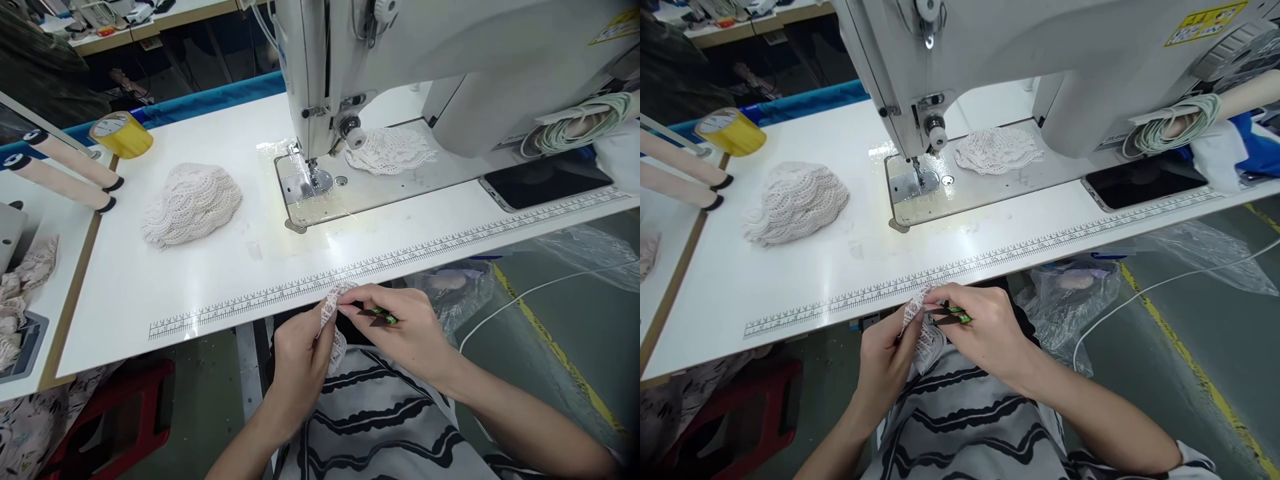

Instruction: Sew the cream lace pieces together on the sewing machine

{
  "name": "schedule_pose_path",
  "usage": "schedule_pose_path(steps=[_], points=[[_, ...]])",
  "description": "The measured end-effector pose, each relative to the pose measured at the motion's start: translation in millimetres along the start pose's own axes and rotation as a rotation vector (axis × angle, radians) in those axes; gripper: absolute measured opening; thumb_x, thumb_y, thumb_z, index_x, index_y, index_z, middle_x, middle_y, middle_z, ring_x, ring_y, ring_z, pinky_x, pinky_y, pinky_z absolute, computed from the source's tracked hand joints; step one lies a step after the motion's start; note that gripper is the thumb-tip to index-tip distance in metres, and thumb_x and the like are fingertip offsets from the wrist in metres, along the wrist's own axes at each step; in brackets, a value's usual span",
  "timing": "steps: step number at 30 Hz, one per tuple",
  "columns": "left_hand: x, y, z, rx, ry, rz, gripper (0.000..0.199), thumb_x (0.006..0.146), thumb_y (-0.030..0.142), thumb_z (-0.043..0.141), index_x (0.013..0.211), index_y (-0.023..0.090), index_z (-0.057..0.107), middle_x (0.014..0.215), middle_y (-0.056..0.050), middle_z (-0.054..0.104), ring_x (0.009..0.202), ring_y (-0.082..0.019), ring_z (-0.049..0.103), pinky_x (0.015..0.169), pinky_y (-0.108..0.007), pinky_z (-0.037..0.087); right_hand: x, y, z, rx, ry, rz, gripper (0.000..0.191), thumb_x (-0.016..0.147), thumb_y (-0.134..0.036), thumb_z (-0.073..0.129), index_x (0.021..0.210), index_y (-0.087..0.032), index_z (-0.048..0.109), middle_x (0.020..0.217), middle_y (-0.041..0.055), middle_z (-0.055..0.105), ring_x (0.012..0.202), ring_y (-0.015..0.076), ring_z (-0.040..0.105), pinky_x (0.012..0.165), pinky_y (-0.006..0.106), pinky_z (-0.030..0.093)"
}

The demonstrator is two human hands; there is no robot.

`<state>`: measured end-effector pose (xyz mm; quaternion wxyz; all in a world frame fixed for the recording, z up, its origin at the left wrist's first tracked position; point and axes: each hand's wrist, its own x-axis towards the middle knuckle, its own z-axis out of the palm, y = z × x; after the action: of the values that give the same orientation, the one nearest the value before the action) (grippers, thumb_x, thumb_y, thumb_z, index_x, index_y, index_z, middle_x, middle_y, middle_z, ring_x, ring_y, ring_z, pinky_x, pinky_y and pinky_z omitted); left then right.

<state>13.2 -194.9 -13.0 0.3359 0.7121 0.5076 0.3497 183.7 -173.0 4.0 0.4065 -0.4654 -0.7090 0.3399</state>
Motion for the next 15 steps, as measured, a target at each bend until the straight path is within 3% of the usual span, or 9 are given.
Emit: schedule_pose_path(steps=[4, 8, 12, 15], points=[[2.6, -3.8, 3.3, 0.237, 0.127, 0.227, 0.023, 0.095, 0.011, 0.045, 0.102, 0.016, 0.065, 0.057, 0.005, 0.047, 0.051, -0.008, 0.040, 0.051, -0.022, 0.029, 0.8, -0.5, 0.0, -0.003, -0.005, -0.016, 0.018, 0.086, -0.010, 0.058, 0.095, -0.020, 0.070, 0.079, 0.0006, 0.072, 0.061, 0.0106, 0.063, 0.056, 0.021, 0.049], [4.5, -5.3, 5.9, 0.441, 0.216, 0.367, 0.041, 0.094, 0.008, 0.047, 0.133, 0.018, 0.053, 0.055, 0.007, 0.050, 0.047, -0.008, 0.042, 0.049, -0.023, 0.030, 1.0, -1.1, 0.7, -0.022, -0.006, -0.031, 0.020, 0.085, -0.009, 0.056, 0.095, -0.020, 0.069, 0.076, 0.0001, 0.071, 0.058, 0.0104, 0.060, 0.054, 0.021, 0.046], [4.6, -5.6, 7.4, 0.590, 0.238, 0.411, 0.048, 0.093, 0.009, 0.050, 0.141, 0.016, 0.045, 0.056, 0.006, 0.053, 0.046, -0.008, 0.043, 0.050, -0.024, 0.030, 1.6, -2.2, 1.8, -0.079, -0.008, -0.052, 0.017, 0.086, -0.010, 0.055, 0.092, -0.020, 0.068, 0.068, -0.0012, 0.067, 0.054, 0.0092, 0.055, 0.050, 0.021, 0.040], [3.3, -6.0, 6.6, 0.501, 0.210, 0.370, 0.044, 0.094, 0.008, 0.048, 0.137, 0.016, 0.050, 0.056, 0.005, 0.053, 0.048, -0.009, 0.044, 0.050, -0.023, 0.030, 2.8, -2.4, 0.5, -0.080, -0.016, -0.014, 0.014, 0.086, -0.013, 0.055, 0.091, -0.021, 0.067, 0.067, -0.0015, 0.065, 0.053, 0.0093, 0.053, 0.049, 0.022, 0.039]])
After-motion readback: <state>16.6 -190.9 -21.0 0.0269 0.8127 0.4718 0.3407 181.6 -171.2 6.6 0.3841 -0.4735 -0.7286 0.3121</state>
